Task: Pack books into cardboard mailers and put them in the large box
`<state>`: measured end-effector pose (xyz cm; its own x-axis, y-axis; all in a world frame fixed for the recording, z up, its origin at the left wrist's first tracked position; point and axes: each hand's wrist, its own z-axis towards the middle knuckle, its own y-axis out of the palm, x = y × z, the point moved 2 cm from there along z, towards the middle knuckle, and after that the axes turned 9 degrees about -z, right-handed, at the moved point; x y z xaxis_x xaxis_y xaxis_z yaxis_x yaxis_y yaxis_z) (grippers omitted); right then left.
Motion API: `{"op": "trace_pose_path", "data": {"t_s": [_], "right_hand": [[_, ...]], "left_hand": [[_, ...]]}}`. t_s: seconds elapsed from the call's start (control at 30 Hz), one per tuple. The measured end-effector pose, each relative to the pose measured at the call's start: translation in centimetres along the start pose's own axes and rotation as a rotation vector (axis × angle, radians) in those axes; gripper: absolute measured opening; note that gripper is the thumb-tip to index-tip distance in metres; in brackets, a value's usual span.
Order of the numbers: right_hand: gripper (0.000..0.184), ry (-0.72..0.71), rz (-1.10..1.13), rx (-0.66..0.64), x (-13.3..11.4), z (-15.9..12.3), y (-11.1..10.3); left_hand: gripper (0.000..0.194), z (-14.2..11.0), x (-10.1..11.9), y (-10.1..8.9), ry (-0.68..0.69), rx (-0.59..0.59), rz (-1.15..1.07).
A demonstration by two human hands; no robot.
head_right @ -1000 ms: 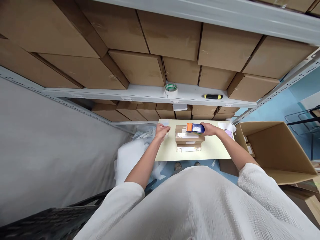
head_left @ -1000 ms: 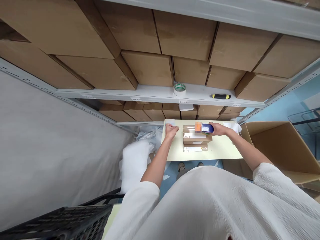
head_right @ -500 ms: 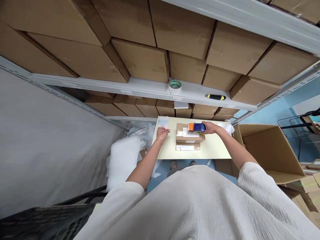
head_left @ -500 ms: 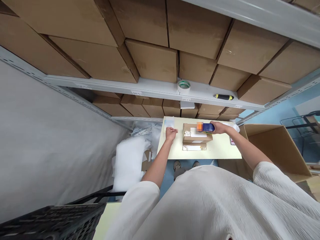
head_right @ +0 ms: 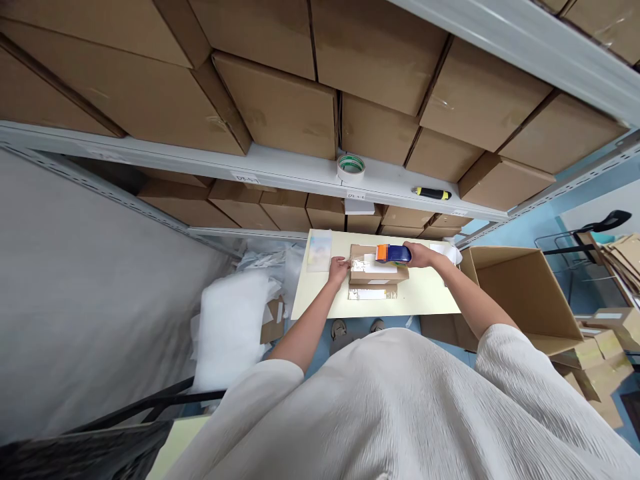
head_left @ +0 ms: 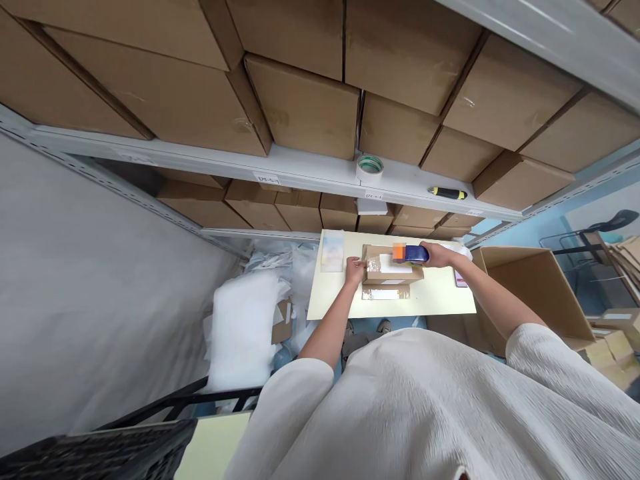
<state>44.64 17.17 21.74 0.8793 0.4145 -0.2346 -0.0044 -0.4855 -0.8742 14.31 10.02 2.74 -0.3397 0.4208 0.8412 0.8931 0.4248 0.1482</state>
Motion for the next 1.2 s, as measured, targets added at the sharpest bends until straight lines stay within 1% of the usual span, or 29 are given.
{"op": "trace_pose_path", "data": {"t_s": [0.1,0.17,0.27,0.33,0.47,0.57,0.63,0.7,0.8,0.87,0.93,1.0,1.1,1.2], "right_hand": [[0.045,0.02,-0.014,-0.008,0.0,0.0,0.1],[0.045,0.026,-0.016,-0.007,0.0,0.0,0.2],[0.045,0.032,-0.022,0.0,0.0,0.1,0.3],[0.045,0.027,-0.022,0.012,0.1,0.1,0.4],[0.044,0.028,-0.016,0.016,0.1,0.0,0.6],[0.044,0.032,-0.016,0.008,0.0,0.0,0.7],[0.044,0.022,-0.007,0.017,-0.1,0.0,0.7],[0.045,0.01,0.003,0.039,-0.2,-0.1,0.8],[0.046,-0.003,0.002,0.077,-0.3,-0.3,0.8],[0.043,-0.007,-0.012,0.079,-0.3,-0.4,0.8],[0.04,-0.003,-0.046,0.048,-0.5,-0.5,0.5],[0.041,0.003,-0.102,-0.009,-0.8,-0.5,0.1],[0.042,0.0,-0.202,-0.092,-1.2,-0.6,-0.7],[0.043,-0.014,-0.265,-0.14,-1.3,-0.9,-1.3]], "left_hand": [[0.036,0.2,-0.2,0.3,-0.007,-0.005,0.019],[0.038,0.2,-0.2,0.5,0.006,0.018,0.042],[0.042,0.0,-0.2,0.4,0.053,0.086,0.062],[0.039,-0.4,-0.3,0.3,0.09,0.086,0.045],[0.025,-1.5,0.3,-0.1,0.129,-0.029,-0.014],[0.023,-2.2,1.8,-0.6,0.149,-0.068,0.001],[0.027,-2.9,3.2,-0.5,0.247,-0.09,0.036],[0.037,-3.5,4.6,0.0,0.379,-0.18,0.078],[0.052,-4.2,5.8,1.3,0.48,-0.379,0.188],[0.063,-4.3,5.8,2.0,0.529,-0.463,0.284],[0.073,-4.2,5.4,2.3,0.579,-0.485,0.394],[0.08,-4.0,5.0,2.3,0.599,-0.49,0.552],[0.089,-3.7,4.6,2.2,0.559,-0.527,0.848],[0.094,-3.6,4.7,2.3,0.525,-0.558,1.025]]}}
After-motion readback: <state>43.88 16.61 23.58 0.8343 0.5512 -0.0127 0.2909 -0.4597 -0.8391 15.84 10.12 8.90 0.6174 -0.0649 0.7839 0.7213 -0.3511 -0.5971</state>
